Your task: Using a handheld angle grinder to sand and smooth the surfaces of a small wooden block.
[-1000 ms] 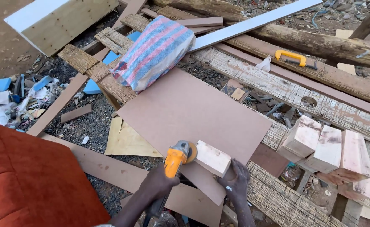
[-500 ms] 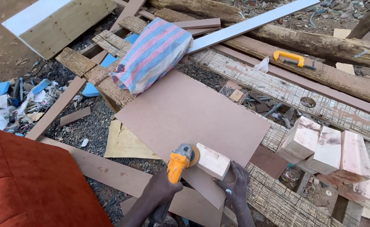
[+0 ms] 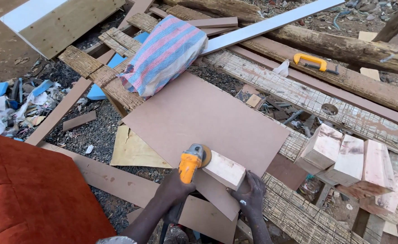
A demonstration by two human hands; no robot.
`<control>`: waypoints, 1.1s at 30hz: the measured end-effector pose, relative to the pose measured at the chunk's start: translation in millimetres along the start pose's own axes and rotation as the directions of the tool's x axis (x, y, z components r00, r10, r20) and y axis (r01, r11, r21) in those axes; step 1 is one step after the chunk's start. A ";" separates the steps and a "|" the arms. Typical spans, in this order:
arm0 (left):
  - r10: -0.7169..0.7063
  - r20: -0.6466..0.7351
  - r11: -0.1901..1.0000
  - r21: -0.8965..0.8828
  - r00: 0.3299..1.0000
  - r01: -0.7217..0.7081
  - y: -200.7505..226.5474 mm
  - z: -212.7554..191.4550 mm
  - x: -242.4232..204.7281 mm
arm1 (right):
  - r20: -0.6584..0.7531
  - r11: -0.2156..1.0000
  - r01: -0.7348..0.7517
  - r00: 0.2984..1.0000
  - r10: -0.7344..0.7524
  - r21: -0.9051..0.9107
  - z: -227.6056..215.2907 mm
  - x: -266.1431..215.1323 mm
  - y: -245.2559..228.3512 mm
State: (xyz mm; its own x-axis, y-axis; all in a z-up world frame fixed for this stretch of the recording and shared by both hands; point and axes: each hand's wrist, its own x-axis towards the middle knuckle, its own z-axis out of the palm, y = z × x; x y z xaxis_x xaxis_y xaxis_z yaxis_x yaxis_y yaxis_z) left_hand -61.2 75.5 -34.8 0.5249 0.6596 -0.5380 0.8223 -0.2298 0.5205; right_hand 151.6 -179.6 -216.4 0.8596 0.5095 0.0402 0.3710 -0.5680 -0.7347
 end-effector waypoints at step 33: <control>-0.030 0.094 0.999 0.031 0.995 0.027 12.3 38.0 -43.2 | -0.039 0.998 0.057 0.998 -0.056 0.027 2.9 0.2 4.3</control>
State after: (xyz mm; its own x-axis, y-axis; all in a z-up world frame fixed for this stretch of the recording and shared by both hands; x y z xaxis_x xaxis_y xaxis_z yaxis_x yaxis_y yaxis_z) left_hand -65.5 17.0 -30.4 0.5180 0.5964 -0.6132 0.8429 -0.2339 0.4846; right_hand 152.4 -180.0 -221.6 0.8508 0.5144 0.1078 0.4094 -0.5202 -0.7495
